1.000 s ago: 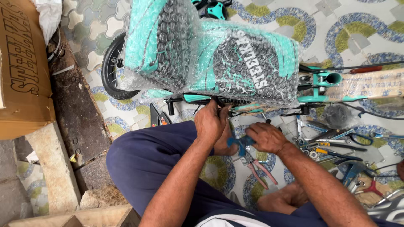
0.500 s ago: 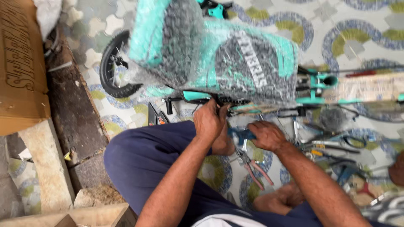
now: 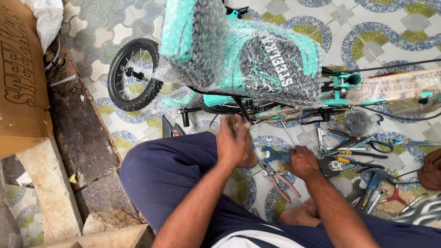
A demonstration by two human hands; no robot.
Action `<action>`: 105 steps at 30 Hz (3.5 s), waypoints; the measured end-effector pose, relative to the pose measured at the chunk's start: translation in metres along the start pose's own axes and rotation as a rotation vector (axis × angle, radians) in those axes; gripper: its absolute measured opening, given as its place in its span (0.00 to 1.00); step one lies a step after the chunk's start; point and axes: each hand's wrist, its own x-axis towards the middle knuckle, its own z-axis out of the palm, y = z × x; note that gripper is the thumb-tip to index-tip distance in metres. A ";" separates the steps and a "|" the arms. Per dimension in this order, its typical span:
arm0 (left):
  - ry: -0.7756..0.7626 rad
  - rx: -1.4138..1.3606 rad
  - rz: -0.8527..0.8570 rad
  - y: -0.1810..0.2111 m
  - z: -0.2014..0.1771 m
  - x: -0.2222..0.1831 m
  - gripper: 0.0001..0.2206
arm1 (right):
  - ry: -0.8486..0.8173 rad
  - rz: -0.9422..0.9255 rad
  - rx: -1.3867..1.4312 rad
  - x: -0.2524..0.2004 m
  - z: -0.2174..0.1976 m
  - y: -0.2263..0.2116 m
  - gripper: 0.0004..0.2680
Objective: The person assembles a bicycle by tightening bolts on the frame, attaching the seat, and handling components like the front wheel and a plastic basket using a wrench and pliers.
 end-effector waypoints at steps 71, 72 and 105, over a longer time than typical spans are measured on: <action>-0.272 -0.716 -0.753 -0.106 0.060 0.057 0.06 | 0.396 0.493 2.168 0.079 -0.025 -0.170 0.12; -0.275 -0.718 -0.753 -0.103 0.059 0.057 0.06 | 0.397 0.488 2.167 0.078 -0.025 -0.166 0.12; -0.167 0.576 0.574 0.056 -0.061 0.018 0.14 | -0.170 0.467 0.372 0.010 0.066 -0.029 0.14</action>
